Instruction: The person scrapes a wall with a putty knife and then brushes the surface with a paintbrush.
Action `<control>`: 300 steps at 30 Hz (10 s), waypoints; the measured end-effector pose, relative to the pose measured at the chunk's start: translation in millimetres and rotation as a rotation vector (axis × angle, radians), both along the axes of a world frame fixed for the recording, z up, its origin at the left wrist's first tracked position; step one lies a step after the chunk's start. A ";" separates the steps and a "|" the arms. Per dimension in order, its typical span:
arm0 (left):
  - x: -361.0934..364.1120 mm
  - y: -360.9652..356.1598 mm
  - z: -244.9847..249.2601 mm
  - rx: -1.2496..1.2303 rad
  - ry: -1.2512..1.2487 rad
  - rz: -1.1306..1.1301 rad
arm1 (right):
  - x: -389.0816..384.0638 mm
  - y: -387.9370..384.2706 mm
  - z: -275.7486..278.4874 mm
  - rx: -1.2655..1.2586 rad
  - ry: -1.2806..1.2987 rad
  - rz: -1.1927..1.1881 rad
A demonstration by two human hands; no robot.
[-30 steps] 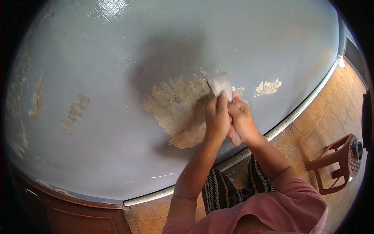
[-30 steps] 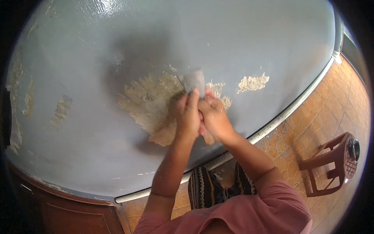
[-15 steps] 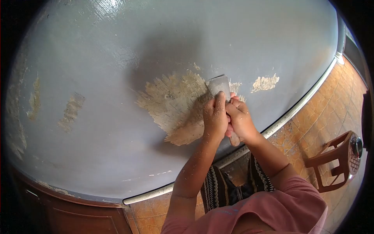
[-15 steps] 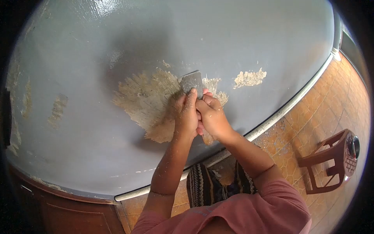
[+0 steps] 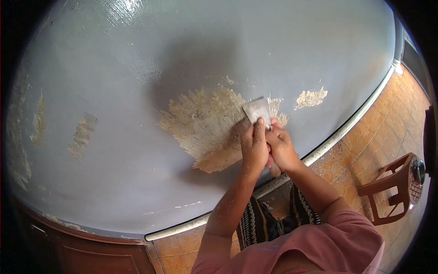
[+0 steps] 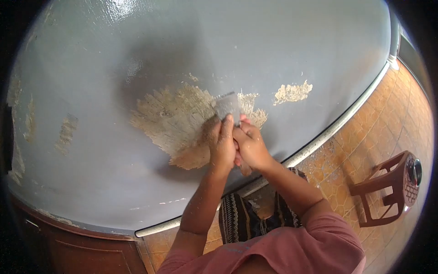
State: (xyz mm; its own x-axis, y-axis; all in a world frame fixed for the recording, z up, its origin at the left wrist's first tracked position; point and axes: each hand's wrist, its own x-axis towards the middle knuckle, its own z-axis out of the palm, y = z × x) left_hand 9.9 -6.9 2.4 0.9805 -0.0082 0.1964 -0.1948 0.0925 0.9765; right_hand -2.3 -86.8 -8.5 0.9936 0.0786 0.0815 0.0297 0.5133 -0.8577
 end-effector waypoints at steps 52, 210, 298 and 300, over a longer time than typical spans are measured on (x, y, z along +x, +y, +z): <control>8.5 -10.8 13.2 -0.085 0.036 0.000 | 9.7 -11.1 -6.4 0.002 -0.045 0.050; -4.4 7.2 56.8 -0.171 0.026 -0.033 | -6.2 3.2 54.1 -0.124 -0.100 -0.005; 6.6 0.1 39.6 -0.359 0.047 -0.091 | 3.7 7.5 0.5 -1.090 -0.699 -0.645; 4.9 -1.6 46.5 -0.369 0.043 -0.090 | -3.6 7.0 4.1 -1.046 -0.688 -0.665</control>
State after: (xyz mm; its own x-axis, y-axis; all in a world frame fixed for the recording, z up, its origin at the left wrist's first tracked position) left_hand 14.8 -8.5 48.8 0.9865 -0.0310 0.1609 -0.1295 0.4545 0.8813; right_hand -5.8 -79.7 -4.4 0.6550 -0.0560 0.7536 0.5723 -0.6145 -0.5430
